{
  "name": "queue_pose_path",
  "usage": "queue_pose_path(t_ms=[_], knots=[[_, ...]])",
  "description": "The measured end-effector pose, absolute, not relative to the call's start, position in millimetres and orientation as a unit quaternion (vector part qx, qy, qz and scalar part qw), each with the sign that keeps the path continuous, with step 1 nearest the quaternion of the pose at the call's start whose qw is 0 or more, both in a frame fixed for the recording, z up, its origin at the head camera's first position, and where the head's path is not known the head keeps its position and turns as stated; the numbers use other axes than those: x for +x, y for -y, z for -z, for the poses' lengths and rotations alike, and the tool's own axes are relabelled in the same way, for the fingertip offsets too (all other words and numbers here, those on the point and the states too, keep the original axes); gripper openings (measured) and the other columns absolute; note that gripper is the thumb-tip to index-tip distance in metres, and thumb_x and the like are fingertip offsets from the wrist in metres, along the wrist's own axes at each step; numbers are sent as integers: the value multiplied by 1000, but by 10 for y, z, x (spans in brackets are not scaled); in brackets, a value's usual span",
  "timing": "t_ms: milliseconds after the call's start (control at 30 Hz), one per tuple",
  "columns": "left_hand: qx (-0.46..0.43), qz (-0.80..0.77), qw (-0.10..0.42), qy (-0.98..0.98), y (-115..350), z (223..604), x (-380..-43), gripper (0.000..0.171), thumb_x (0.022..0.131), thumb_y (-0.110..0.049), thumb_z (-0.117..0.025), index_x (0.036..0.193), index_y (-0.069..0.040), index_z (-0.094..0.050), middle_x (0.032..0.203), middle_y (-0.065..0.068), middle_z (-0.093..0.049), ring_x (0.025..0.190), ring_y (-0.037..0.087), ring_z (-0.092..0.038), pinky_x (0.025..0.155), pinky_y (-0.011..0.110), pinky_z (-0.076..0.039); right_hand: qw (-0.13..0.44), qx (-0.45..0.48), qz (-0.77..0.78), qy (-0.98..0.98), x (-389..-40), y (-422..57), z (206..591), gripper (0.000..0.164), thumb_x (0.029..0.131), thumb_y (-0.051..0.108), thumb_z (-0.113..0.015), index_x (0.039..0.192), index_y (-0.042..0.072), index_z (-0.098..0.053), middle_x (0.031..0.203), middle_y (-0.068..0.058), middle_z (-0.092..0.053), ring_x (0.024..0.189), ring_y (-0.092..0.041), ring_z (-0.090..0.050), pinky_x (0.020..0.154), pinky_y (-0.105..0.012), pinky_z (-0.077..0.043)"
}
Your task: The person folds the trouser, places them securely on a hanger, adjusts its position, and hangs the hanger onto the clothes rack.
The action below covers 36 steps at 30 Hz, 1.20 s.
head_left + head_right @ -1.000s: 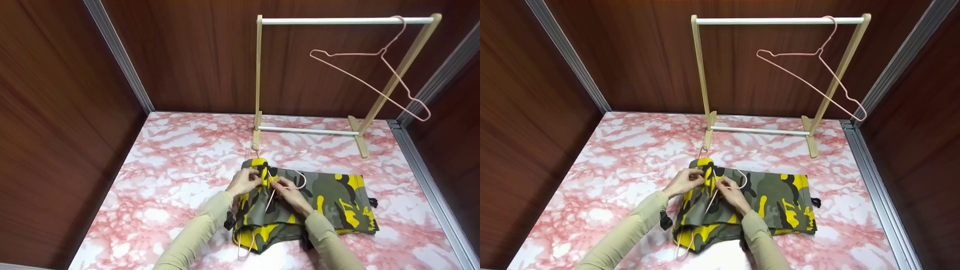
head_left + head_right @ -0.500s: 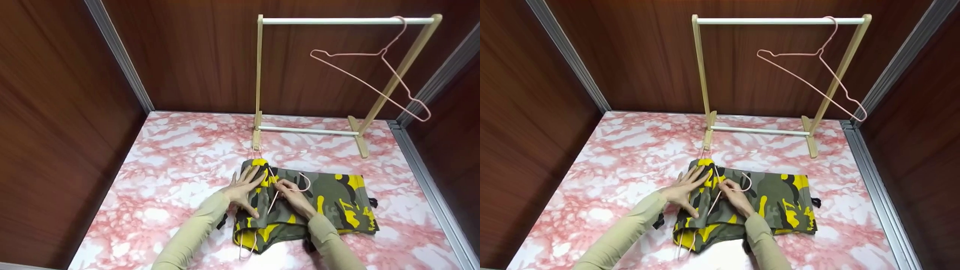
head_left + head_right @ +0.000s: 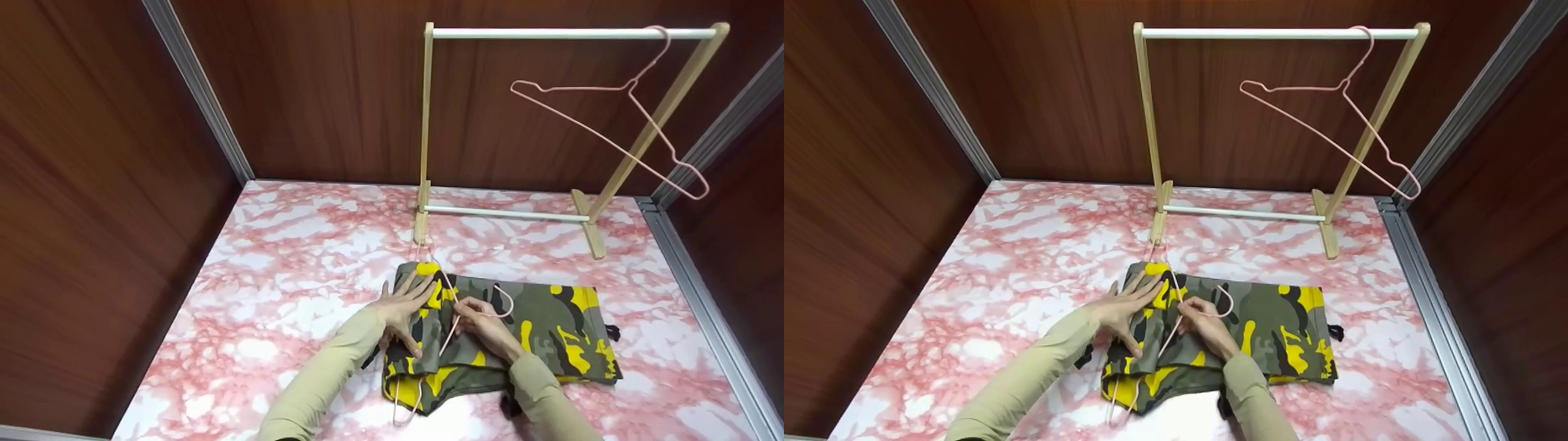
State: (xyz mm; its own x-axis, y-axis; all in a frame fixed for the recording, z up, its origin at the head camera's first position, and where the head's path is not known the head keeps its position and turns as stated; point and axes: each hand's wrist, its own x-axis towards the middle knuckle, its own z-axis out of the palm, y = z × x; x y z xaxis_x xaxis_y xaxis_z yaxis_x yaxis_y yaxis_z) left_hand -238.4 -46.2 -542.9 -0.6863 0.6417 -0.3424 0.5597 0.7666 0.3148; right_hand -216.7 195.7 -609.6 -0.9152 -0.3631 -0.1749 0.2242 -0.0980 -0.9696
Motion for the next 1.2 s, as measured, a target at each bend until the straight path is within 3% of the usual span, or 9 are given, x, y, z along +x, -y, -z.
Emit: queue_pose_path(t_ms=[200,400,833,1200], knots=[[331,-57,219,-916,426,5434,-2389,147,59,-65,-88,163,-24,8,170,-4,20,157,29,19,125,64,0,209,-51,742,-635,-2089,-1952,6032,27,104,21,-55,106,-6,-53,74,-1,-67,62,-10,-65,60,-25,-57],[342,-3,180,-922,392,5499,-2367,149,57,-69,-87,163,-20,5,171,-1,17,158,31,15,128,56,2,191,-47,735,-648,-2041,-1906,5929,29,103,18,-56,106,-11,-53,71,-2,-68,58,-11,-65,55,-25,-57],[358,31,136,-923,402,5626,-2324,150,54,-83,-79,163,-18,1,171,4,12,159,33,10,127,60,-1,145,-16,683,-716,-2102,-1843,5881,34,99,18,-63,106,-15,-59,66,2,-65,60,-11,-64,57,-25,-57],[334,101,155,-924,267,5552,-2281,150,53,-88,-74,163,-24,6,171,1,15,159,30,11,127,61,-4,147,-19,661,-736,-2088,-1952,6003,38,99,25,-65,108,-12,-61,70,1,-63,64,-11,-61,61,-24,-55]])
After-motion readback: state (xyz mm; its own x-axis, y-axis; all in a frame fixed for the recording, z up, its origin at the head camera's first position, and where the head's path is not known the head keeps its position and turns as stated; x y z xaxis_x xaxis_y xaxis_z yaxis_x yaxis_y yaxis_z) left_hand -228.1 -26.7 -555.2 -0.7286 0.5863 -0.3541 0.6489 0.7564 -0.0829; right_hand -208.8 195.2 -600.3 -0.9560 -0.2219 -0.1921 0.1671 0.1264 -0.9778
